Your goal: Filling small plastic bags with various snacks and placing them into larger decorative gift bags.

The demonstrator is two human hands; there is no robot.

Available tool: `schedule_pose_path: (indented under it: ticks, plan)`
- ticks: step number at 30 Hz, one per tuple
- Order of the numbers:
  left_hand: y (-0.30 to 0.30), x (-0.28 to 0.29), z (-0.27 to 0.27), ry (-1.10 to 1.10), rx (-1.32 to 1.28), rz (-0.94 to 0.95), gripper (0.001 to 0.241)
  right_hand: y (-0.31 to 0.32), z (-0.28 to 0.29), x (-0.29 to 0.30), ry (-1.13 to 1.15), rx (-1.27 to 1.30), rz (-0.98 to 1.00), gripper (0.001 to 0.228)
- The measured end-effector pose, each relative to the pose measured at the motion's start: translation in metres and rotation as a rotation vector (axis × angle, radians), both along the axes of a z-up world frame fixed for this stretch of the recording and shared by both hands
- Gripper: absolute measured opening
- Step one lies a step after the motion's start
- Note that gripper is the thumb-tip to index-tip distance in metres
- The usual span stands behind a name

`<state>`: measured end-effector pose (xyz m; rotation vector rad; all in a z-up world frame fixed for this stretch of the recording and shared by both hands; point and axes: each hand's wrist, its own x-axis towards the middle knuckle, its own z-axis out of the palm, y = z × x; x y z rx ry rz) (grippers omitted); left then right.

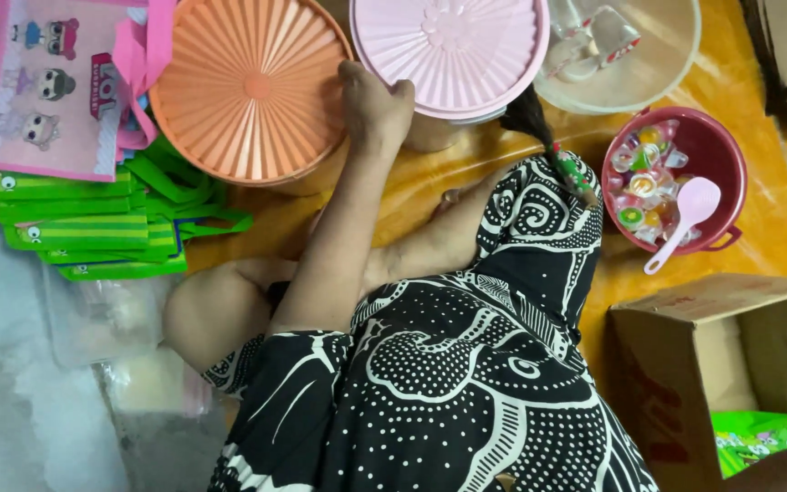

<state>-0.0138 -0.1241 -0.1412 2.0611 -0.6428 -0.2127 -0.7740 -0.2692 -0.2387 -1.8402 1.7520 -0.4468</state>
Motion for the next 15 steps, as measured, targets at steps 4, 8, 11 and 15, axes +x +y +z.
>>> schedule_pose_path:
  ticks: [4, 8, 11, 15]
  plan:
    - [0.0, 0.003, 0.011, 0.027, 0.126, -0.021, 0.034, 0.083, 0.171, 0.311, 0.248, -0.005, 0.04, 0.03]
    - [-0.006, 0.006, 0.014, -0.014, 0.13, 0.005, 0.036, 0.06, 0.176, 0.379, 0.789, -0.11, 0.337, 0.033]
    - [-0.007, 0.008, 0.027, 0.026, 0.142, 0.021, 0.037, 0.06, 0.178, 0.43, 0.556, -0.105, 0.422, 0.029]
    - [-0.012, 0.015, 0.033, 0.113, 0.147, 0.016, 0.039, 0.063, 0.189, 0.482, 0.513, -0.071, 0.563, 0.028]
